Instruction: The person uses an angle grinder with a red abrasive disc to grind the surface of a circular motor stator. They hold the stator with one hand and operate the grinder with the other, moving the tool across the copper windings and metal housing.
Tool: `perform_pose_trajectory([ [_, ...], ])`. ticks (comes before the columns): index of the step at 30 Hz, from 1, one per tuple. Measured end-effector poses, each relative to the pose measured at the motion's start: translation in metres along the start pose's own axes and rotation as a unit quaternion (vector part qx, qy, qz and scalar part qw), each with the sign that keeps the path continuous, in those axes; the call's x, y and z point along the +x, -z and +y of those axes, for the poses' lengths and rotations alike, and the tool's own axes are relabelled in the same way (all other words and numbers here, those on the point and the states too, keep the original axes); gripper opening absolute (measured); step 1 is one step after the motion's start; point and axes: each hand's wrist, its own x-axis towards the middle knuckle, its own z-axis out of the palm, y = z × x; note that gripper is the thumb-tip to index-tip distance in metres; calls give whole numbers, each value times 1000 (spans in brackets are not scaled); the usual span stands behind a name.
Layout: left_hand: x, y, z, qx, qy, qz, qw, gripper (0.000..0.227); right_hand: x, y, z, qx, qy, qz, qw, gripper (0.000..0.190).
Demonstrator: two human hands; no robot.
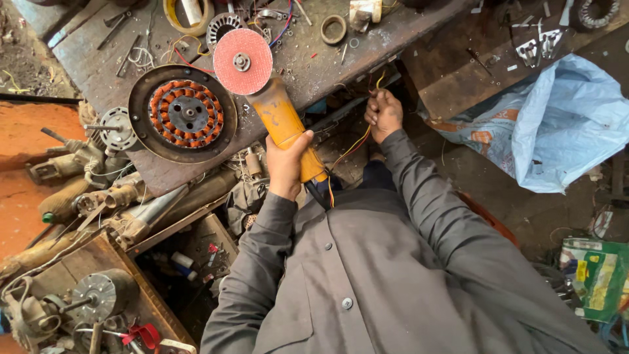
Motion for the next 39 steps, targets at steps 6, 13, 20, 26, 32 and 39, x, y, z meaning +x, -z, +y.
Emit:
perform_pose_trajectory([
  [6, 2, 1, -1, 8, 1, 3, 1000, 57, -4, -9, 3, -2, -19, -33, 999, 20],
  [13, -1, 1, 2, 1, 3, -2, 1000, 56, 2, -9, -9, 6, 10, -4, 1000, 19],
  [20, -1, -1, 1, -8, 3, -2, 1000, 56, 16, -13, 1, -6, 88, 52, 995, 18],
  [26, 1, 1, -3, -5, 0, 1, 1000, 56, 16, -8, 14, -52, 102, 98, 989, 18],
  [32, 0, 0, -2, -12, 7, 0, 1000, 56, -10, -3, -9, -353, 210, 216, 886, 18],
  [39, 1, -1, -2, -8, 1, 0, 1000, 55, -28, -31, -44, -560, 261, 175, 766, 15],
])
